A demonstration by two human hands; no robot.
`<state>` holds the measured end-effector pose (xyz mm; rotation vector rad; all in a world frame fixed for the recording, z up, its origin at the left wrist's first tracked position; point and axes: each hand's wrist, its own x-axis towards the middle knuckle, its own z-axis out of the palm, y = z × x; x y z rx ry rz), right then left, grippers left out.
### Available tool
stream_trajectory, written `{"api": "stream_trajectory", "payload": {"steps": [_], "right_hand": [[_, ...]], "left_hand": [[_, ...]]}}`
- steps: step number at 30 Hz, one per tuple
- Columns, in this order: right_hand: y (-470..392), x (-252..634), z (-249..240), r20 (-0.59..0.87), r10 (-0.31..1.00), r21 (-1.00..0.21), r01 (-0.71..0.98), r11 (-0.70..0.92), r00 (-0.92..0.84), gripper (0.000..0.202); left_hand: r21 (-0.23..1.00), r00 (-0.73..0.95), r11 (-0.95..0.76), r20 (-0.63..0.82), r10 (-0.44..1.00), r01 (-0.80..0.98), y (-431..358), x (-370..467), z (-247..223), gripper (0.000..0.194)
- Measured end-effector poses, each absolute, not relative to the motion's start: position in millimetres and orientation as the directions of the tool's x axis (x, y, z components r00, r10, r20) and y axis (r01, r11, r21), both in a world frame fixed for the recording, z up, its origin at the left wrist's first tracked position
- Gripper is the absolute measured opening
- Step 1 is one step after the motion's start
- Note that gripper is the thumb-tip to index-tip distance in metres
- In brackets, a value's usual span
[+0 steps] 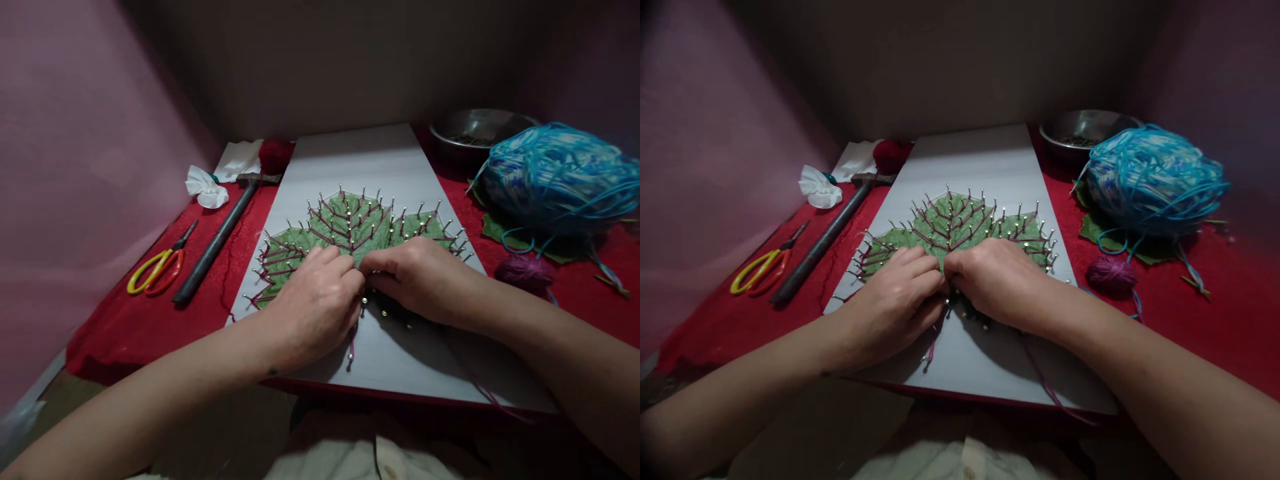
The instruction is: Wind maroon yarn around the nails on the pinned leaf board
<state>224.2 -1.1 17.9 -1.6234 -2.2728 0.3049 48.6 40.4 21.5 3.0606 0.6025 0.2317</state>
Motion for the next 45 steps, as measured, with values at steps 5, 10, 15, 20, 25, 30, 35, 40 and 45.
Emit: {"api": "stream_trajectory", "payload": {"steps": [5,10,15,20,25,30,35,40,45], "right_hand": [[1,232,26,0.102,0.959,-0.639,0.721,0.268,-0.265,0.013],[0,240,38,-0.031,0.963,-0.885,0.456,0.097,-0.267,0.010],[-2,252,35,-0.142,0.958,-0.986,0.121,-0.115,-0.248,0.012],[-4,256,34,-0.216,0.921,-0.973,-0.003,-0.229,-0.325,0.012],[-4,255,35,-0.204,0.921,-0.972,-0.043,-0.231,-0.332,0.018],[-5,260,41,-0.199,0.911,-0.969,-0.069,-0.239,-0.362,0.017],[-20,279,64,-0.133,0.957,-0.985,-0.076,-0.157,-0.258,0.010],[-39,309,86,0.032,0.997,-0.997,0.067,0.028,0.067,0.013],[-47,346,104,0.243,0.913,-0.954,0.251,0.164,0.328,0.014]], "left_hand": [[0.022,0.922,-0.940,0.183,0.340,0.342,43,48,19,0.018],[0.038,0.926,-0.940,0.164,0.341,0.339,44,49,20,0.017],[0.052,0.926,-0.939,0.155,0.344,0.341,43,48,22,0.018],[0.031,0.921,-0.936,0.169,0.350,0.350,42,47,21,0.018],[0.025,0.920,-0.935,0.167,0.354,0.355,42,48,21,0.018],[0.023,0.922,-0.940,0.189,0.339,0.341,43,47,20,0.018],[0.045,0.923,-0.945,0.201,0.327,0.325,44,48,21,0.019],[0.085,0.920,-0.942,0.205,0.335,0.324,45,48,19,0.020],[0.103,0.919,-0.941,0.206,0.337,0.323,46,48,19,0.020]]}}
